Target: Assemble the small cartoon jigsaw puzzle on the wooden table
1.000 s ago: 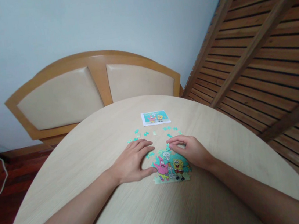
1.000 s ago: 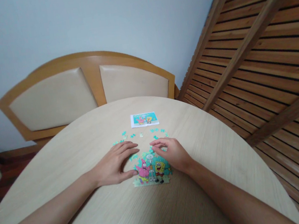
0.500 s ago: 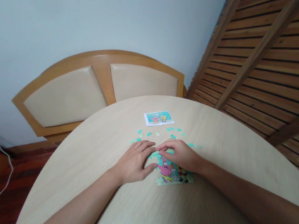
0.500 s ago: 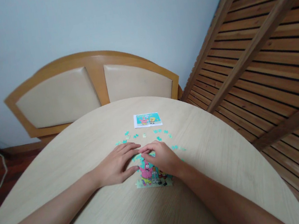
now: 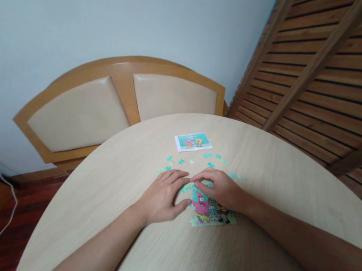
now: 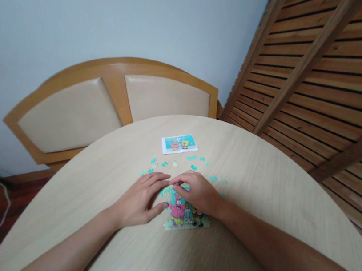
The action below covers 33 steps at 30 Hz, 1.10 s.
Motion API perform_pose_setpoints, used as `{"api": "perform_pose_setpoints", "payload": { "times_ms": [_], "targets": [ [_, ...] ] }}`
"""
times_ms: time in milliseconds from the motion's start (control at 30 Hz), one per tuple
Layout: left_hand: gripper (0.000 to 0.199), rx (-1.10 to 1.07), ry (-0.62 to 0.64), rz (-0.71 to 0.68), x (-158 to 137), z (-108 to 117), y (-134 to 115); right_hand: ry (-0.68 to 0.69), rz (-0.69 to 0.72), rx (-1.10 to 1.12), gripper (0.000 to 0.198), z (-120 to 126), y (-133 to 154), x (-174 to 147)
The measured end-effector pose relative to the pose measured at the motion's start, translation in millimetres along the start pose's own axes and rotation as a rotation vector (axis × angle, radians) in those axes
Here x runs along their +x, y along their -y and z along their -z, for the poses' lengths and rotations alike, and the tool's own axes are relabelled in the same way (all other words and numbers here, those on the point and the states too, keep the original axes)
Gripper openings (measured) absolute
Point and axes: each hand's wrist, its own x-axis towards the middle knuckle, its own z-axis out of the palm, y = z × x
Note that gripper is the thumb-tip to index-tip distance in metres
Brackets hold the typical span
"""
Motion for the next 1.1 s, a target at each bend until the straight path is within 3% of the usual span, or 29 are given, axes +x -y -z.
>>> {"api": "perform_pose_setpoints", "payload": {
  "times_ms": [233, 467, 733, 1100],
  "targets": [
    [0.055, -0.001, 0.029, 0.008, 0.2, 1.6, 0.2, -0.031, 0.029, 0.007, 0.014, -1.0, -2.5, -2.5],
    [0.045, -0.004, 0.015, 0.001, -1.0, 0.5, 2.1, 0.036, 0.25, 0.025, 0.01, 3.0, 10.0, -11.2],
    [0.046, -0.016, 0.018, 0.007, 0.2, 0.8, 2.1, 0.266, 0.267, 0.056, 0.007, 1.1, 18.6, -9.6],
    [0.045, -0.017, 0.014, -0.012, 0.5, 0.7, 3.0, 0.28, 0.211, 0.09, 0.011, 0.4, 18.3, -7.7]
  ]
}}
